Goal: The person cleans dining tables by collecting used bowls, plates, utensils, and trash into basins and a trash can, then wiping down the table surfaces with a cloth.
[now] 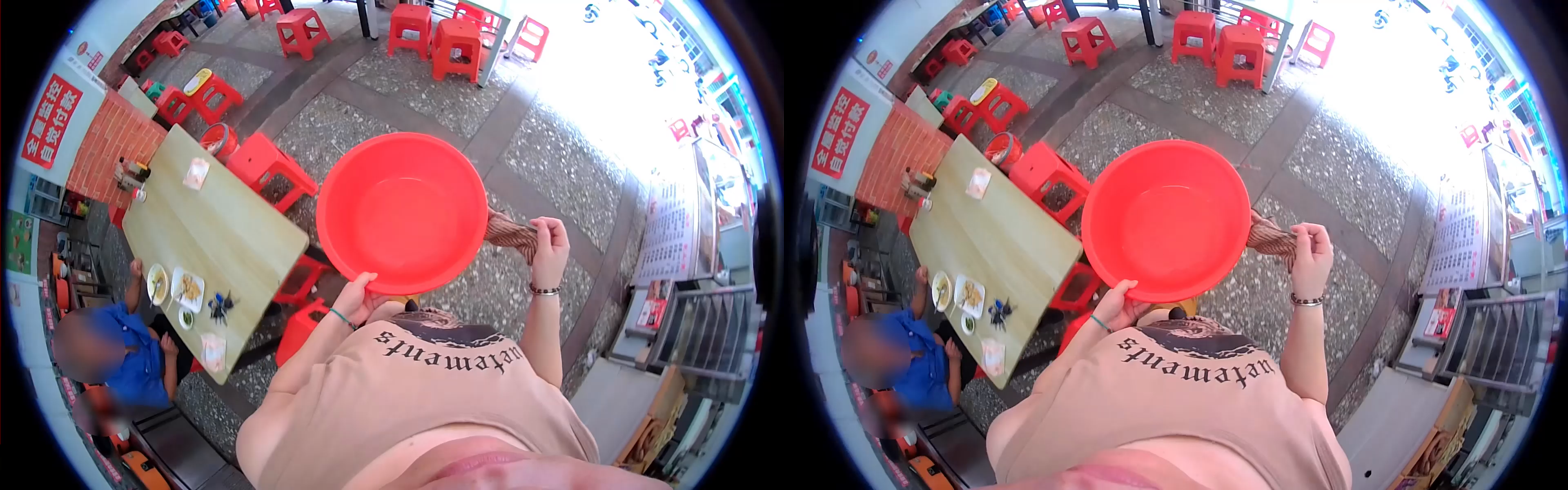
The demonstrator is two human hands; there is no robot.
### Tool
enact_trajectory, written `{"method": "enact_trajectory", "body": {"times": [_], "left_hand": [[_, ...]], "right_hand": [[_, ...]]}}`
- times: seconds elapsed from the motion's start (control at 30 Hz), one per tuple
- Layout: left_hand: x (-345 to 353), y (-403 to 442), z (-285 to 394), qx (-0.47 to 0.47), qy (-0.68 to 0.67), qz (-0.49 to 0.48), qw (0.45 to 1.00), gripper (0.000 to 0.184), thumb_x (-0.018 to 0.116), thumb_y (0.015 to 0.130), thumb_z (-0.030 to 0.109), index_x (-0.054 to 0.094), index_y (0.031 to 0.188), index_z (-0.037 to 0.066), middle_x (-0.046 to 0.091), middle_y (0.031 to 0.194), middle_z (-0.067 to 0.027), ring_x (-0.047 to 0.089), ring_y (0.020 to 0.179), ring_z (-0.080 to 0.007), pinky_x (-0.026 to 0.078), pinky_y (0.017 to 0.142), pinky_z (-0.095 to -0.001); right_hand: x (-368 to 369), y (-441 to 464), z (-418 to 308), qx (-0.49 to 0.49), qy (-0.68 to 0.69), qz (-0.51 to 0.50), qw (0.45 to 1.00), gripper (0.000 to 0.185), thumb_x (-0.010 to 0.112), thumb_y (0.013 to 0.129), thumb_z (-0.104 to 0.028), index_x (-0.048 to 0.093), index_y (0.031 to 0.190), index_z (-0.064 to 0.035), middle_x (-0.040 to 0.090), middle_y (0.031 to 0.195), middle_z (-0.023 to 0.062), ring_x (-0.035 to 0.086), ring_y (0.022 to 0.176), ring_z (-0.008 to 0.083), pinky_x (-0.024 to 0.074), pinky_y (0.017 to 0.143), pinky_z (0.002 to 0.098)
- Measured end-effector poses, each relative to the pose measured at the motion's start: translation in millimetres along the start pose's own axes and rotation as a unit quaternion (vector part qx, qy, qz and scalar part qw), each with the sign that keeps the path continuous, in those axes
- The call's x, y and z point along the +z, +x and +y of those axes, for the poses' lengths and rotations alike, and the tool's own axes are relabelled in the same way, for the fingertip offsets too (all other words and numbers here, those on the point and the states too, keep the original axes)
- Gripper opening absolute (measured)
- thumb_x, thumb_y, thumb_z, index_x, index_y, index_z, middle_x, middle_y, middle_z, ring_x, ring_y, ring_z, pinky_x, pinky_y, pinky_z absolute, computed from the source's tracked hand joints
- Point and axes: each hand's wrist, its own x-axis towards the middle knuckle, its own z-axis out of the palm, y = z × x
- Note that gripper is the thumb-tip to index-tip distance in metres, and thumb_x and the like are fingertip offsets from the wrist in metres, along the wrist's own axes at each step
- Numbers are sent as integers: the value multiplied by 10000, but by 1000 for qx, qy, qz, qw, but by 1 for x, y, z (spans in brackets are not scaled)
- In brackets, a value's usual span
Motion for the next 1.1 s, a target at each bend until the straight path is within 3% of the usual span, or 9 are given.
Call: {"method": "enact_trajectory", "body": {"times": [0.07, 0.1, 0.5, 0.57, 0.63, 0.67, 0.87, 1.03, 1.1], "left_hand": [[-1, 0, 19, 3, -2, 24, 1000, 326, 442, 874, 166, 452, 1154, 0, 577, 1101, -132, 599, 969, -221, 515, 835, -330], [36, 104, 75, -26, -41, -1, 999, 326, 442, 874, 166, 452, 1154, 0, 577, 1101, -132, 599, 969, -221, 515, 835, -330], [147, 358, 384, 9, -83, -36, 996, 267, 444, 887, 186, 483, 1083, 10, 602, 1032, -99, 624, 866, -187, 540, 743, -287], [157, 398, 437, 20, -103, -53, 993, 246, 438, 889, 183, 489, 1062, 16, 606, 1014, -96, 624, 858, -179, 544, 734, -290], [179, 426, 490, 43, -114, -20, 992, 228, 439, 890, 180, 497, 1039, 18, 612, 988, -94, 628, 827, -181, 547, 724, -293], [190, 438, 516, 59, -126, 6, 990, 237, 439, 890, 180, 495, 1045, 9, 611, 991, -102, 630, 830, -187, 550, 714, -293], [202, 489, 656, 141, -263, 69, 952, 245, 474, 872, 165, 495, 1054, 2, 609, 1004, -108, 618, 885, -212, 533, 775, -341], [150, 550, 780, 186, -275, 22, 943, 203, 491, 861, 177, 513, 991, 23, 622, 913, -84, 616, 803, -178, 541, 744, -325], [136, 582, 849, 235, -282, 114, 923, 231, 487, 861, 178, 501, 1017, 7, 624, 900, -95, 623, 753, -184, 550, 685, -293]], "right_hand": [[5, 6, 0, -28, -13, 40, 999, 82, 517, 882, -87, 557, 853, -21, 577, 816, 0, 501, 759, 52, 391, 687, 183], [35, 121, 8, -33, -68, 32, 997, 82, 517, 882, -87, 557, 853, -21, 577, 816, 0, 501, 759, 52, 391, 687, 183], [205, 490, 72, -57, -172, 23, 983, 88, 526, 877, -117, 568, 848, -46, 554, 739, -38, 426, 661, 10, 353, 596, 174], [251, 557, 81, -50, -186, -4, 981, 97, 522, 882, -122, 562, 837, -47, 523, 679, -44, 409, 563, 7, 339, 506, 172], [305, 626, 86, 79, -16, -58, 995, 110, 521, 885, -124, 554, 818, -43, 494, 630, -45, 366, 453, 15, 295, 408, 173], [335, 664, 89, -5, -56, -89, 994, 106, 524, 884, -122, 546, 817, -42, 502, 623, -33, 351, 401, 29, 267, 356, 176], [536, 832, 101, 38, -2, -284, 958, 92, 528, 879, -108, 538, 838, -25, 568, 688, 2, 508, 506, 37, 377, 412, 172], [700, 932, 120, 5, 35, -326, 945, 67, 539, 859, -73, 550, 847, -8, 586, 726, 6, 518, 603, 43, 414, 525, 187], [757, 968, 130, -26, 38, -316, 947, 64, 541, 856, -70, 552, 848, -7, 585, 723, 4, 517, 627, 44, 416, 555, 187]]}}
